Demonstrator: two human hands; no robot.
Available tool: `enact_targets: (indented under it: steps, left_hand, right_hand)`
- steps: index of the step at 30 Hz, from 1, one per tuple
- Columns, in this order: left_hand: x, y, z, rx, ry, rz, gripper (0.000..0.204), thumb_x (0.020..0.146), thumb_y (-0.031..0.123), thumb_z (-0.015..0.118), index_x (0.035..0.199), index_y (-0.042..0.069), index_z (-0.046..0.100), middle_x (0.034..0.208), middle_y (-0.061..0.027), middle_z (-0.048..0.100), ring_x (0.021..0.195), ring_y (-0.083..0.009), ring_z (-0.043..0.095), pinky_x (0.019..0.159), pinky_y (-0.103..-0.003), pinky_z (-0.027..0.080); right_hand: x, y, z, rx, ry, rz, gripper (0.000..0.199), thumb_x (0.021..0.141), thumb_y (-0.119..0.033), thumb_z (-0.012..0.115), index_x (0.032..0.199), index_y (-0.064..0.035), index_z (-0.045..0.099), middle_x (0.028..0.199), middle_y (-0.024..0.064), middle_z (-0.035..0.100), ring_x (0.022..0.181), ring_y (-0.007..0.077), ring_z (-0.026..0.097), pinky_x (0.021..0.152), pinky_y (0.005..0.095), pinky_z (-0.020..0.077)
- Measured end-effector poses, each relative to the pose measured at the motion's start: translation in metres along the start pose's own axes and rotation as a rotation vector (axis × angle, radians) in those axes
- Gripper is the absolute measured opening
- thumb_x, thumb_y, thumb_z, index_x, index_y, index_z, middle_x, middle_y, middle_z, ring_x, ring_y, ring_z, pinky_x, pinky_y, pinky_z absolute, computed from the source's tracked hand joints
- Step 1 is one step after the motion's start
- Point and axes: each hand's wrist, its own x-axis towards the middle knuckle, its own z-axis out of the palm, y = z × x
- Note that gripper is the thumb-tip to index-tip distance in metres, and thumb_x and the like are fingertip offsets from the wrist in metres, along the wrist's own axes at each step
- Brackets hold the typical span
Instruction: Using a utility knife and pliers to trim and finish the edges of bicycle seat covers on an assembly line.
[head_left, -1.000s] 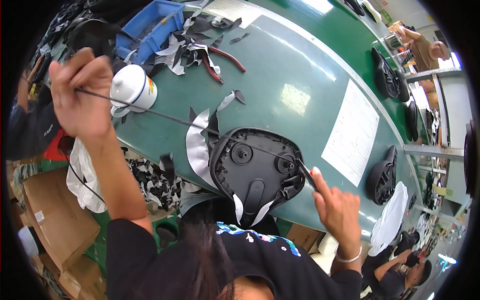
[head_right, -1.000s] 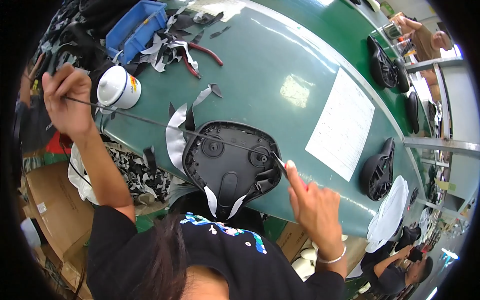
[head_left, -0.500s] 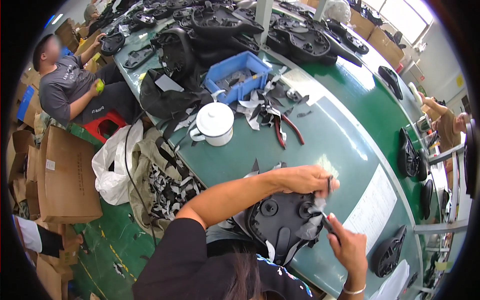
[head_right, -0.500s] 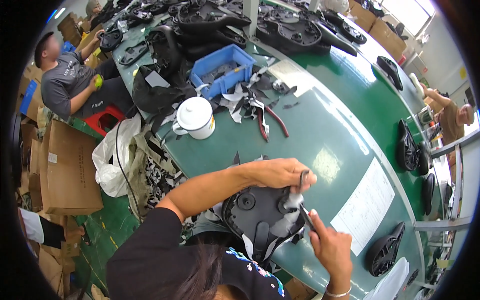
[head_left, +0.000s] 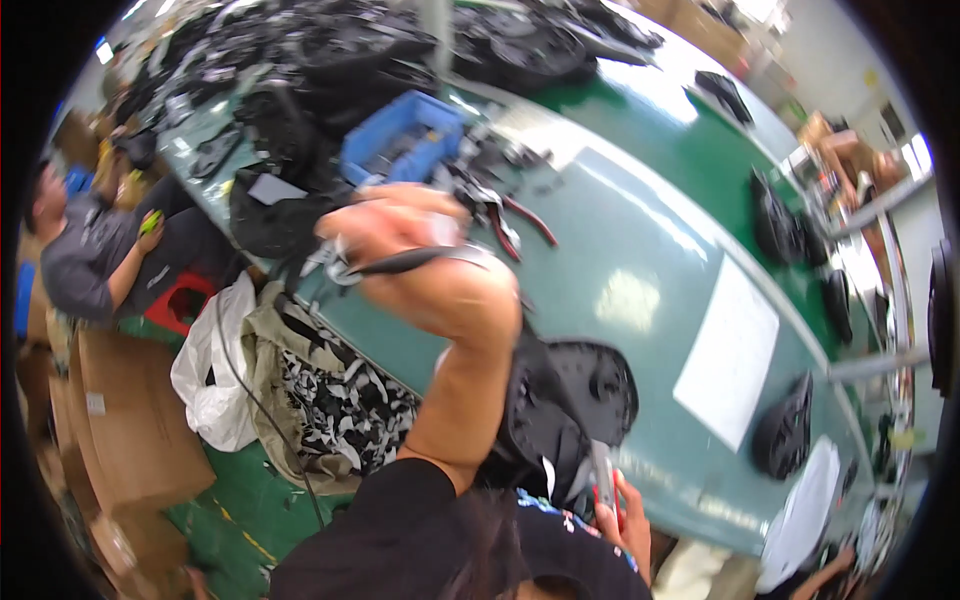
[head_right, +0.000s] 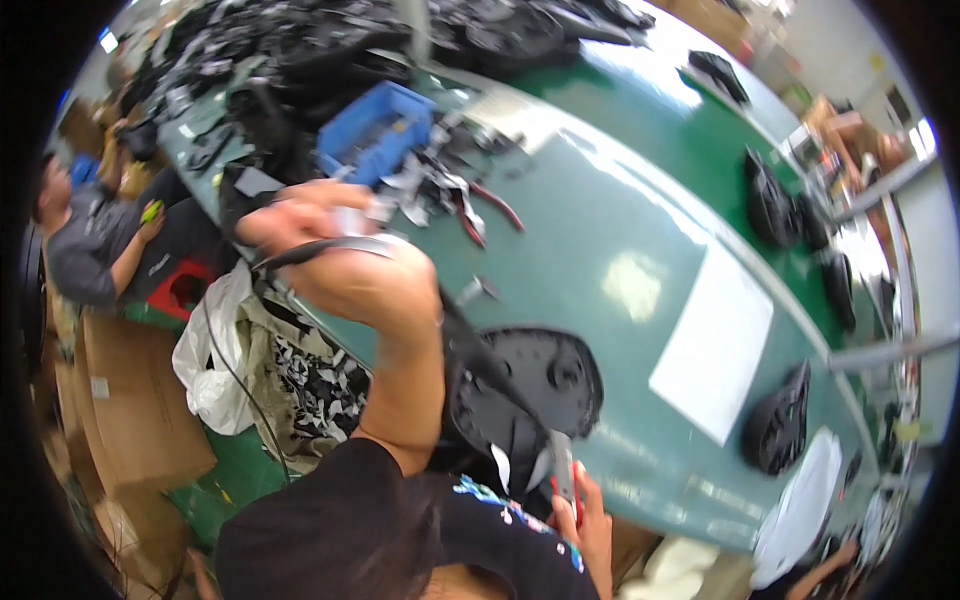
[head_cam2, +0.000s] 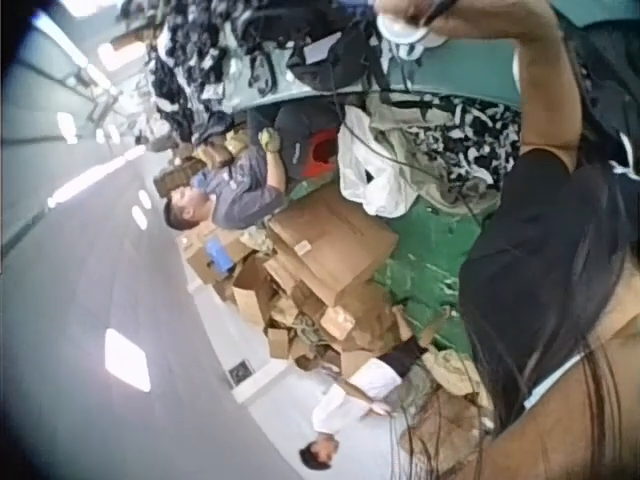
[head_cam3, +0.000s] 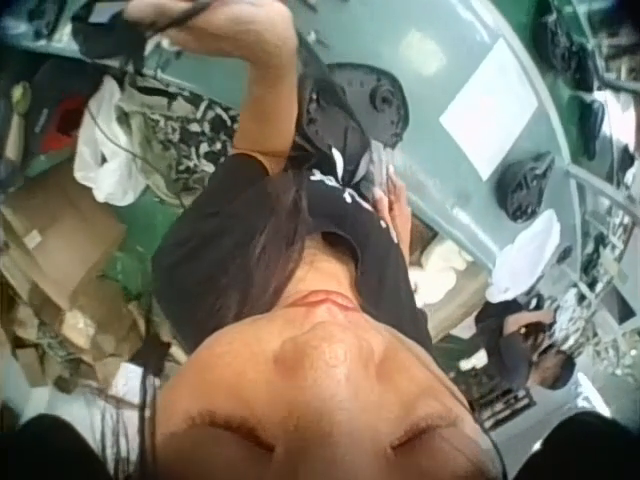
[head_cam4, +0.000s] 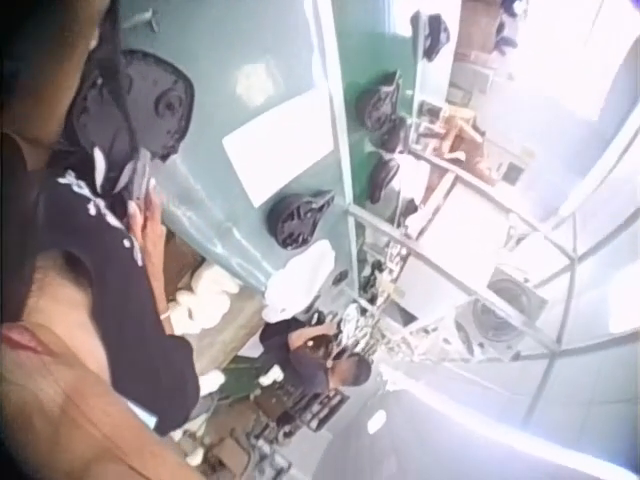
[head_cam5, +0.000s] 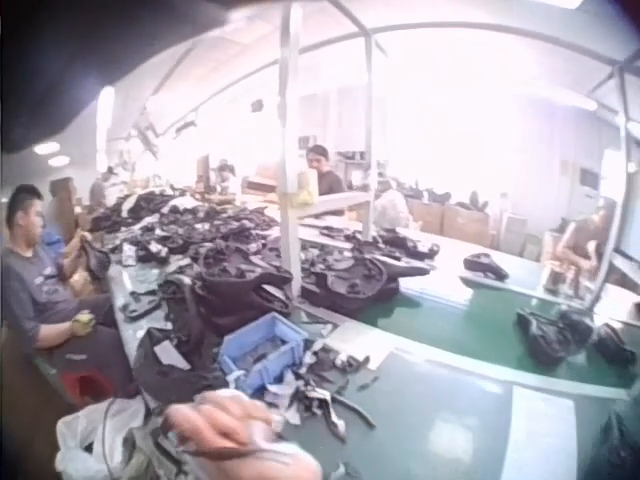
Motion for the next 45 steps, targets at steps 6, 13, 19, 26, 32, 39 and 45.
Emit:
enact_targets:
  steps: [6,13,19,26,32,39,45]
  left_hand:
    - [-0.039,-0.044,-0.049,0.49,-1.137,-0.317,0.022,0.089,0.022,0.057,0.092,0.0,0.058,0.096,-0.0122,0.062,0.083,-0.0224,0.06,0.074,-0.034,0.049]
    - [-0.068,0.013,-0.065,0.311,-1.547,-0.296,0.044,0.077,0.033,0.071,0.114,0.013,0.058,0.119,-0.0102,0.058,0.092,-0.0305,0.065,0.079,-0.043,0.051]
    - [-0.088,0.014,-0.098,0.326,-1.841,-0.052,0.02,0.07,0.02,0.071,0.083,0.011,0.059,0.07,-0.0034,0.057,0.064,-0.0228,0.059,0.058,-0.035,0.046]
    - [-0.095,0.017,-0.088,0.393,-1.739,-0.194,0.013,0.064,0.017,0.064,0.066,0.008,0.053,0.061,-0.0048,0.055,0.06,-0.0233,0.056,0.056,-0.034,0.043]
    - [-0.058,-0.022,-0.079,-0.067,-0.651,-0.929,0.037,0.079,0.02,0.073,0.105,0.003,0.054,0.087,-0.0028,0.061,0.075,-0.009,0.055,0.069,-0.025,0.045]
    - [-0.07,-0.078,-0.074,0.615,-1.916,-0.791,0.047,0.083,0.045,0.065,0.083,-0.001,0.065,0.074,-0.0117,0.063,0.072,-0.0233,0.059,0.066,-0.035,0.046]
    - [-0.091,-0.132,-0.023,0.297,-0.997,-1.301,0.042,0.091,0.041,0.058,0.091,-0.001,0.059,0.082,-0.0064,0.057,0.062,-0.0125,0.053,0.058,-0.026,0.044]
  right_hand:
    - [0.058,-0.011,0.014,0.279,0.234,-0.328,0.075,0.081,-0.009,0.068,0.142,-0.0036,0.025,0.106,0.0085,0.054,0.072,0.01,0.051,0.063,0.0237,0.0457]
    - [0.148,-0.04,-0.001,0.261,0.318,-0.375,0.079,0.079,-0.016,0.072,0.143,-0.0061,0.025,0.1,0.0071,0.054,0.077,0.0118,0.052,0.07,0.025,0.0462]
    - [0.103,-0.039,-0.022,-0.167,0.318,-0.559,0.053,0.091,-0.012,0.056,0.14,-0.0122,0.038,0.09,0.0127,0.064,0.067,0.0164,0.063,0.058,0.0259,0.0474]
    - [0.055,-0.022,-0.028,-0.743,0.112,-0.65,0.059,0.086,-0.018,0.063,0.14,-0.0243,0.042,0.06,0.0095,0.046,0.048,0.0317,0.047,0.047,0.0407,0.0399]
    - [0.035,0.008,-0.06,-0.493,-0.023,-0.473,0.052,0.082,-0.014,0.068,0.132,-0.0163,0.052,0.075,0.0113,0.062,0.059,0.027,0.061,0.054,0.0361,0.0471]
    - [0.137,-0.014,-0.033,-0.135,0.057,-0.709,0.043,0.086,-0.014,0.066,0.123,-0.0024,0.049,0.094,0.0092,0.064,0.076,0.0166,0.063,0.065,0.0271,0.0497]
    - [0.259,-0.027,-0.144,0.464,0.553,-0.495,0.036,0.086,-0.009,0.059,0.121,-0.0015,0.052,0.075,0.0046,0.059,0.056,0.0076,0.052,0.049,0.0225,0.0437]
